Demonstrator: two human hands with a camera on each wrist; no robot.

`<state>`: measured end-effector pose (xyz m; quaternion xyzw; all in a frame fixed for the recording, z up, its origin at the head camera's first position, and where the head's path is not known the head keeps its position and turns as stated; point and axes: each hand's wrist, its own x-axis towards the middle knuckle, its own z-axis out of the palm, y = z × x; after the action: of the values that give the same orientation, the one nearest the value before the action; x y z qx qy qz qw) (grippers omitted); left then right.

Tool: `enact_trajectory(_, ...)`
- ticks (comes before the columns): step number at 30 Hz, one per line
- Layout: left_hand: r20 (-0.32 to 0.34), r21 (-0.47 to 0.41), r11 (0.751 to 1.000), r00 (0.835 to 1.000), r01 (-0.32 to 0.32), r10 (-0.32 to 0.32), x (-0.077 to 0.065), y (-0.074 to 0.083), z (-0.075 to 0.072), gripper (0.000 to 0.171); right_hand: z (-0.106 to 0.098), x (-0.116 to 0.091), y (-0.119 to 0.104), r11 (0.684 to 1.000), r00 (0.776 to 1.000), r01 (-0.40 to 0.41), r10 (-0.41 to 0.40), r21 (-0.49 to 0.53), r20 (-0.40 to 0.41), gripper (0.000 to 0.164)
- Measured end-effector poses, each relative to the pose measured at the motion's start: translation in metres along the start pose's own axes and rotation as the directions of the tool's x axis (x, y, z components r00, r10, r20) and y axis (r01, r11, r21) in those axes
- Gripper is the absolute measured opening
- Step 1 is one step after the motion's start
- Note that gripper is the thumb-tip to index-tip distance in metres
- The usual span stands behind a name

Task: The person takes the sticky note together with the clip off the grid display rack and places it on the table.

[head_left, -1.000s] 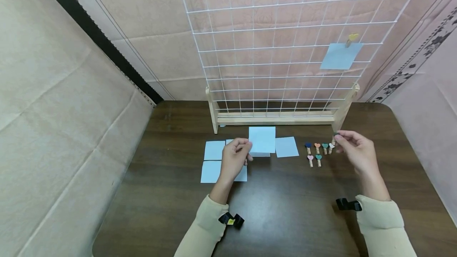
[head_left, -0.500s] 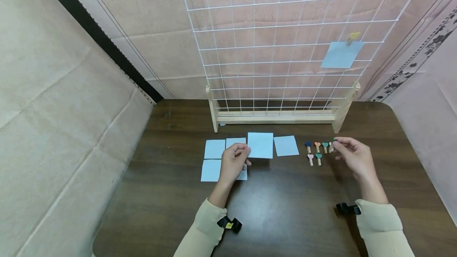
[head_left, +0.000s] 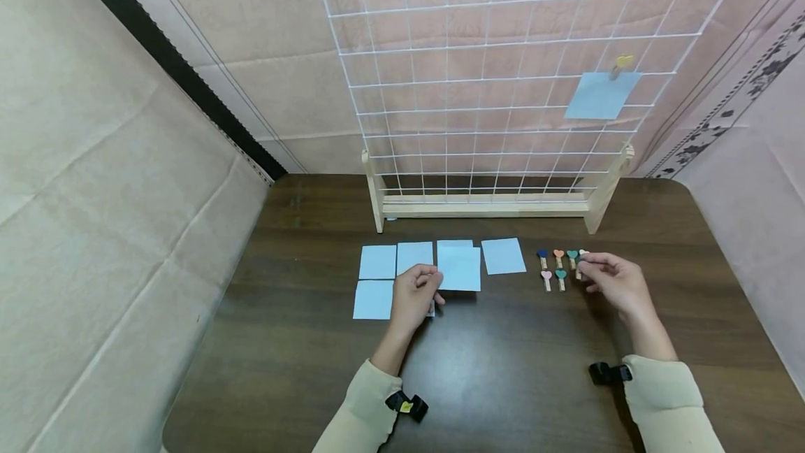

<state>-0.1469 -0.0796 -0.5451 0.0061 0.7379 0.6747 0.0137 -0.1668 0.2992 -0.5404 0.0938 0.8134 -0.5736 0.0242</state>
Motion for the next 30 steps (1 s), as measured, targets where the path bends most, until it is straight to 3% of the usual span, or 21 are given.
enact_trajectory(16,0.012,0.062,0.997,0.999,0.049,-0.05,-0.009,-0.011,-0.002,0.018,0.0,0.0,0.01,0.997,0.987,-0.058,0.066,-0.056,0.144,0.041)
enact_trajectory(24,-0.001,0.071,0.994,0.997,0.081,-0.081,-0.011,-0.017,-0.003,0.018,0.003,0.002,0.012,0.995,0.986,-0.039,0.053,-0.091,0.16,0.038)
enact_trajectory(30,0.007,0.081,0.995,0.999,0.051,-0.051,-0.011,-0.018,-0.002,0.02,0.001,0.004,0.012,0.993,0.986,-0.036,0.053,-0.112,0.155,0.037)
